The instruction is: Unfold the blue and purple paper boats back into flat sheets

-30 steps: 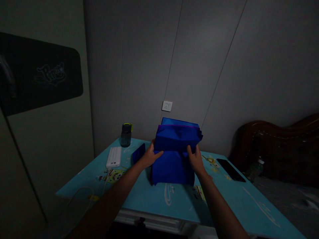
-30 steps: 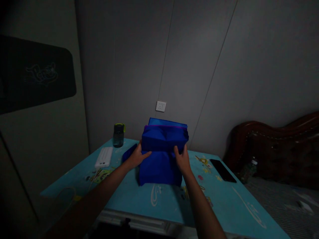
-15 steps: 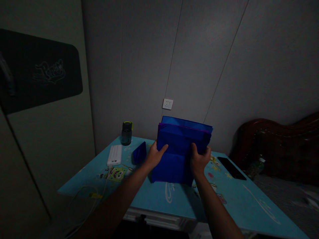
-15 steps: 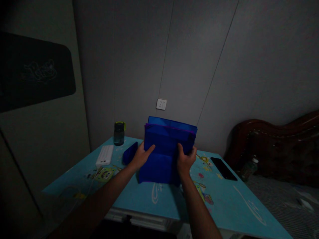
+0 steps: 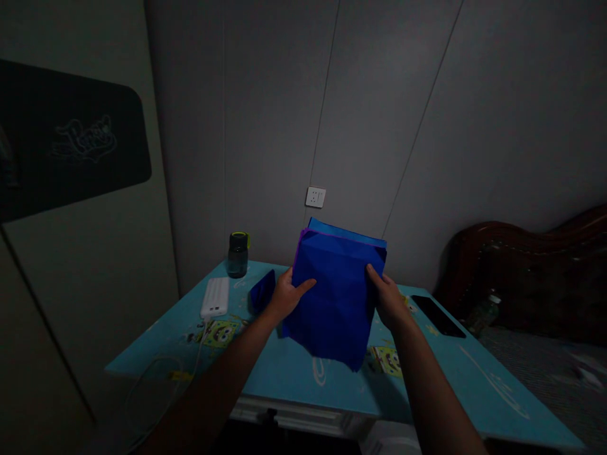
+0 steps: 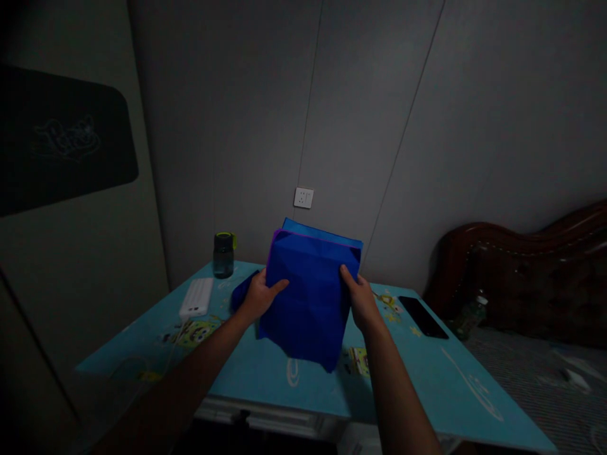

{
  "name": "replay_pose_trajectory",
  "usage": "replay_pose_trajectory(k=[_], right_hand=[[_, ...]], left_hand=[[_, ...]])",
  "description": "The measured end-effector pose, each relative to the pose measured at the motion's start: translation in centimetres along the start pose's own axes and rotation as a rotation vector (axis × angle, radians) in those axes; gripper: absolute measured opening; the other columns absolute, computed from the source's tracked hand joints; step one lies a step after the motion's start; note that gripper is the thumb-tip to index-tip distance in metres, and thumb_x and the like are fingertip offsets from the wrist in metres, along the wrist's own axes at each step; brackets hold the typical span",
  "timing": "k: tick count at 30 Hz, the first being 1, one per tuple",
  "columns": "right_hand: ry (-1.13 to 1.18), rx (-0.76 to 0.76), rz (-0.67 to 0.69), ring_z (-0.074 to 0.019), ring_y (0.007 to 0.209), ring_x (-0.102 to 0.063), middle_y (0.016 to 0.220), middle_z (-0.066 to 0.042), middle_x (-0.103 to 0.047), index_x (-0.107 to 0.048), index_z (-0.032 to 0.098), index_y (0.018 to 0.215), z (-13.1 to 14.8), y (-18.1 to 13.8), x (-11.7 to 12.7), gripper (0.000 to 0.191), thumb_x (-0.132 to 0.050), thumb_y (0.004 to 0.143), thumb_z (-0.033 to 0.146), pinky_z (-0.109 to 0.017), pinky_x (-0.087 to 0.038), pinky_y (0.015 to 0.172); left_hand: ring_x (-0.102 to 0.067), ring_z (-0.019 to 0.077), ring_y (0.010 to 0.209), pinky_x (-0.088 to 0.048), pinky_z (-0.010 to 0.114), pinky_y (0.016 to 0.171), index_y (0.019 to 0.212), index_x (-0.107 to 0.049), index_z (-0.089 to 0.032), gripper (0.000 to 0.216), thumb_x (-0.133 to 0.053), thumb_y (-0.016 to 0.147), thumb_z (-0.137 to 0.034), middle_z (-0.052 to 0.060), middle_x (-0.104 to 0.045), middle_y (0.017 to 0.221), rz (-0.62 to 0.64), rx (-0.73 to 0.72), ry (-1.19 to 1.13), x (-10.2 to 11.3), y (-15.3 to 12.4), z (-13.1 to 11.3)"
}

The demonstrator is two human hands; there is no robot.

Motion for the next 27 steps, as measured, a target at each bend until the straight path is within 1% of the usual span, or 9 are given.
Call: replay_pose_trajectory(k=[2, 3, 7, 11, 14, 17, 20, 22, 27], right_hand=[[0.064, 0.012, 0.05, -0.0245, 0.073, -0.071, 0.084, -0.006, -0.076, -0.069, 0.019, 0.1, 1.5, -0.2, 0.0, 0.049, -0.075, 0.072, 0.059, -0.038, -0.058, 0.069], [0.091, 0.035, 0.041, -0.0241, 0.072, -0.071, 0.084, -0.004, -0.076, -0.068, 0.02, 0.1, 2.4, -0.4, 0.1, 0.049, -0.077, 0.07, 0.058, -0.038, -0.059, 0.069], [0.1, 0.187, -0.082, -0.021, 0.068, -0.07, 0.08, -0.001, -0.075, -0.068, 0.022, 0.095, 5.3, -1.6, 0.5, 0.047, -0.08, 0.066, 0.057, -0.034, -0.058, 0.066], [0.005, 0.311, -0.135, -0.02, 0.07, -0.067, 0.082, -0.002, -0.074, -0.07, 0.02, 0.093, 5.4, -2.4, 0.4, 0.044, -0.079, 0.069, 0.055, -0.033, -0.055, 0.069], [-0.048, 0.328, -0.172, -0.0196, 0.069, -0.065, 0.079, -0.003, -0.073, -0.07, 0.017, 0.09, 4.8, -2.5, 0.5, 0.046, -0.078, 0.069, 0.057, -0.032, -0.053, 0.068], [-0.075, 0.337, -0.245, -0.0168, 0.063, -0.06, 0.071, -0.001, -0.069, -0.069, 0.016, 0.084, 4.9, -2.3, 1.1, 0.048, -0.077, 0.068, 0.06, -0.029, -0.049, 0.062], [-0.068, 0.356, -0.35, -0.0146, 0.06, -0.057, 0.068, 0.0, -0.066, -0.067, 0.015, 0.084, 5.6, -2.0, 2.1, 0.049, -0.074, 0.069, 0.061, -0.027, -0.047, 0.059], [-0.016, 0.353, -0.376, -0.0147, 0.061, -0.059, 0.071, 0.0, -0.068, -0.067, 0.015, 0.088, 5.8, -1.6, 2.7, 0.05, -0.073, 0.071, 0.062, -0.027, -0.048, 0.06], [0.097, 0.271, -0.371, -0.0162, 0.065, -0.065, 0.075, 0.0, -0.071, -0.066, 0.017, 0.091, 5.5, -0.1, 4.0, 0.045, -0.076, 0.07, 0.055, -0.029, -0.055, 0.065]], left_hand=[[-0.07, 0.0256, 0.096, -0.055, 0.038, 0.088, 0.105, -0.067, -0.017, 0.048, -0.077, 0.07, -0.048, 0.009, -0.075, 0.105, -0.024, -0.022, 0.078, 0.5, -0.2, 0.0], [-0.07, 0.0254, 0.093, -0.055, 0.038, 0.086, 0.103, -0.067, -0.017, 0.047, -0.078, 0.069, -0.048, 0.008, -0.075, 0.102, -0.041, -0.032, 0.115, 0.6, -0.3, 0.1], [-0.071, 0.025, 0.091, -0.055, 0.037, 0.084, 0.102, -0.066, -0.017, 0.047, -0.08, 0.067, -0.046, 0.009, -0.075, 0.1, -0.119, -0.077, 0.167, 0.8, -1.0, 0.7], [-0.068, 0.0251, 0.102, -0.052, 0.038, 0.092, 0.112, -0.062, -0.018, 0.049, -0.077, 0.072, -0.042, 0.01, -0.072, 0.11, -0.153, -0.088, 0.131, 0.8, -1.7, 1.4], [-0.067, 0.0245, 0.105, -0.051, 0.038, 0.095, 0.113, -0.059, -0.019, 0.047, -0.076, 0.073, -0.039, 0.01, -0.071, 0.112, -0.151, -0.051, 0.14, 0.9, -2.0, 1.7], [-0.067, 0.0243, 0.104, -0.051, 0.038, 0.094, 0.113, -0.057, -0.019, 0.048, -0.076, 0.073, -0.038, 0.009, -0.071, 0.11, -0.136, -0.01, 0.174, 0.9, -2.3, 1.9], [-0.068, 0.0258, 0.101, -0.051, 0.039, 0.093, 0.111, -0.06, -0.018, 0.047, -0.076, 0.073, -0.042, 0.009, -0.072, 0.106, -0.072, 0.056, 0.181, 0.6, -2.4, 2.7], [-0.068, 0.0273, 0.1, -0.051, 0.04, 0.094, 0.108, -0.064, -0.017, 0.046, -0.076, 0.073, -0.045, 0.01, -0.073, 0.106, 0.007, 0.124, 0.138, 0.2, -2.5, 3.5], [-0.068, 0.0299, 0.105, -0.051, 0.043, 0.096, 0.106, -0.068, -0.016, 0.055, -0.082, 0.066, -0.05, 0.012, -0.073, 0.113, 0.241, 0.44, -0.155, -0.9, -3.6, 6.0]])
Point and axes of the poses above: each hand's wrist, its own y-axis towards the middle knuckle, its own x-axis out of the back of the hand, z = x × y, the point moved 7 cm from there along y, towards the middle knuckle
